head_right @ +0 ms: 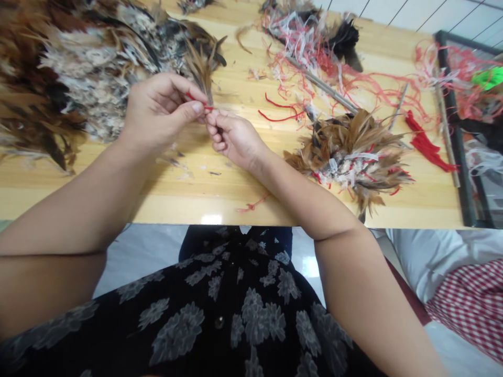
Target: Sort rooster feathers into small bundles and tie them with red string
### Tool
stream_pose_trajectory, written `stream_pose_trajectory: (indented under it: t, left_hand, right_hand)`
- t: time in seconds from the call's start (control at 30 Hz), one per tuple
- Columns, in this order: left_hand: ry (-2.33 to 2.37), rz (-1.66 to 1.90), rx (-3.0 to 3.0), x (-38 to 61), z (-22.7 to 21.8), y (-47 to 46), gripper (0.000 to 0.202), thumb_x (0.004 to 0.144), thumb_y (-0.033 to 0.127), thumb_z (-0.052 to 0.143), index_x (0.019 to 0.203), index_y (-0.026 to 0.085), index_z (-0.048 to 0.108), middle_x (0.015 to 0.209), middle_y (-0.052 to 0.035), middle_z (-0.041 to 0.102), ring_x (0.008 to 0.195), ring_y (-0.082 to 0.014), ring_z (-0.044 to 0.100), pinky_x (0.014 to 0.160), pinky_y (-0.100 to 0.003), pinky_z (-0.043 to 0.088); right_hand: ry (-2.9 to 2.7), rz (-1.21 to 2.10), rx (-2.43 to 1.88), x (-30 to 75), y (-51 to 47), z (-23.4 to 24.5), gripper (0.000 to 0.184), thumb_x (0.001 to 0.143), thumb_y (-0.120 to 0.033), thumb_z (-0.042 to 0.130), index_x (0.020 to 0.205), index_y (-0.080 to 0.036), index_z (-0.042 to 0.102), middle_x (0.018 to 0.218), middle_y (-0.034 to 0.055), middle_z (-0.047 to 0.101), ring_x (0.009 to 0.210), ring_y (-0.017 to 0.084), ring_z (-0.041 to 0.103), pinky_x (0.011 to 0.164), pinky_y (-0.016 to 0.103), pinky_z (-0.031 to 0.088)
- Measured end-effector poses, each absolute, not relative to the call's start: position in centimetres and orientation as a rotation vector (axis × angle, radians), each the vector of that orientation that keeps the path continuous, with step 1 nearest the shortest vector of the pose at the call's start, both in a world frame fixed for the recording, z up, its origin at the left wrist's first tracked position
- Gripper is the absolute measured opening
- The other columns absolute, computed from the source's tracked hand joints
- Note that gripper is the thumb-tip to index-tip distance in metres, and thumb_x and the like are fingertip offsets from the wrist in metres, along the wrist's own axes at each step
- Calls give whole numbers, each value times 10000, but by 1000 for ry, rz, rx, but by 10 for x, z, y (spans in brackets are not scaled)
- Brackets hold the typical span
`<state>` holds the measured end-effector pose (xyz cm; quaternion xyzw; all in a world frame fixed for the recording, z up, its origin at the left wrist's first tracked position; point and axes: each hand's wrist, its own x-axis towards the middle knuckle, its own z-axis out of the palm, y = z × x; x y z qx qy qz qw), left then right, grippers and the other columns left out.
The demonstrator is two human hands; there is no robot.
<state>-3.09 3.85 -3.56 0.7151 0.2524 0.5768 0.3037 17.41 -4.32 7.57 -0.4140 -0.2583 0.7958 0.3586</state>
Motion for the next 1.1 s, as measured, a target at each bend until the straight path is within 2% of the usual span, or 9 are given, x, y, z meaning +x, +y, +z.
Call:
stream_pose_trajectory:
  t: [0.2, 0.3, 0.43, 0.57, 0.63, 0.73, 0.8, 0.93, 1.1]
  left_hand:
    - [567, 1460, 1812, -35, -29, 35, 565, 962, 854, 1167, 1205, 374, 993, 975, -67, 909, 741, -287, 837, 728, -517, 762]
    - [543, 1433, 1806, -31, -26, 31, 538, 932, 806, 1199, 1167, 370, 991, 956, -62, 919, 723, -275, 831, 719, -495, 759]
    - [625, 1480, 1819, -25, -27, 27, 573, 1000, 853, 1104, 1146, 319, 956, 1021, -99, 930, 817, -289, 863, 755, -488, 758]
    - [762, 1571, 1960, -20, -16, 16, 327, 1007, 654, 1030, 1071, 357, 910, 985, -68, 899, 799, -296, 808, 742, -514, 685]
    - [933, 1462, 2056, -18, -5, 8, 242, 1044, 580, 955, 1109, 360, 878, 1053, -67, 908, 881, -316, 814, 850, -559, 703]
    - [1088, 1384, 2189, -16, 10, -1, 267, 1090, 589, 887, 1193, 347, 845, 1180, -92, 917, 1072, -364, 837, 1055, -608, 705]
    - [1146, 1396, 2228, -14, 13, -4, 208, 1124, 558, 855, 1209, 369, 838, 1218, -97, 910, 1145, -389, 838, 1104, -618, 690]
    - [1159, 1486, 2302, -9, 9, -3, 13, 1133, 425, 820, 1121, 429, 825, 1151, -85, 894, 1120, -404, 831, 1003, -643, 677]
    - [1150, 1491, 2202, -7, 2, 2, 77, 1117, 478, 825, 1055, 449, 788, 1129, -82, 888, 1093, -419, 802, 998, -678, 649]
  right_hand:
    - [-671, 2065, -1025, 177, -38, 66, 408, 1213, -111, 624, 844, -242, 509, 739, -65, 461, 622, 85, 375, 545, 141, 292]
    - [-665, 2065, -1041, 177, -37, 65, 399, 1195, -100, 625, 836, -240, 519, 737, -59, 495, 621, 88, 392, 543, 153, 307]
    - [-642, 2084, -1040, 177, -37, 66, 414, 1191, -88, 602, 835, -251, 469, 727, -68, 464, 612, 84, 377, 546, 150, 308]
    - [-571, 2111, -1047, 175, -38, 71, 427, 1224, -93, 542, 837, -251, 456, 708, -73, 452, 597, 79, 354, 541, 139, 289]
    - [-530, 2125, -1062, 174, -39, 74, 458, 1255, -108, 492, 818, -241, 461, 694, -70, 452, 585, 73, 340, 537, 132, 279]
    - [-500, 2138, -1063, 173, -41, 77, 494, 1277, -127, 470, 794, -233, 468, 680, -62, 472, 577, 72, 351, 531, 127, 291]
    - [-498, 2145, -1064, 173, -42, 77, 502, 1276, -124, 464, 786, -232, 468, 676, -59, 475, 579, 74, 363, 533, 126, 300]
    - [-511, 2146, -1076, 173, -42, 77, 491, 1256, -122, 490, 781, -238, 446, 682, -59, 453, 587, 80, 369, 538, 129, 300]
    - [-532, 2135, -1065, 172, -43, 76, 466, 1239, -105, 484, 793, -239, 448, 695, -60, 460, 596, 83, 359, 549, 134, 288]
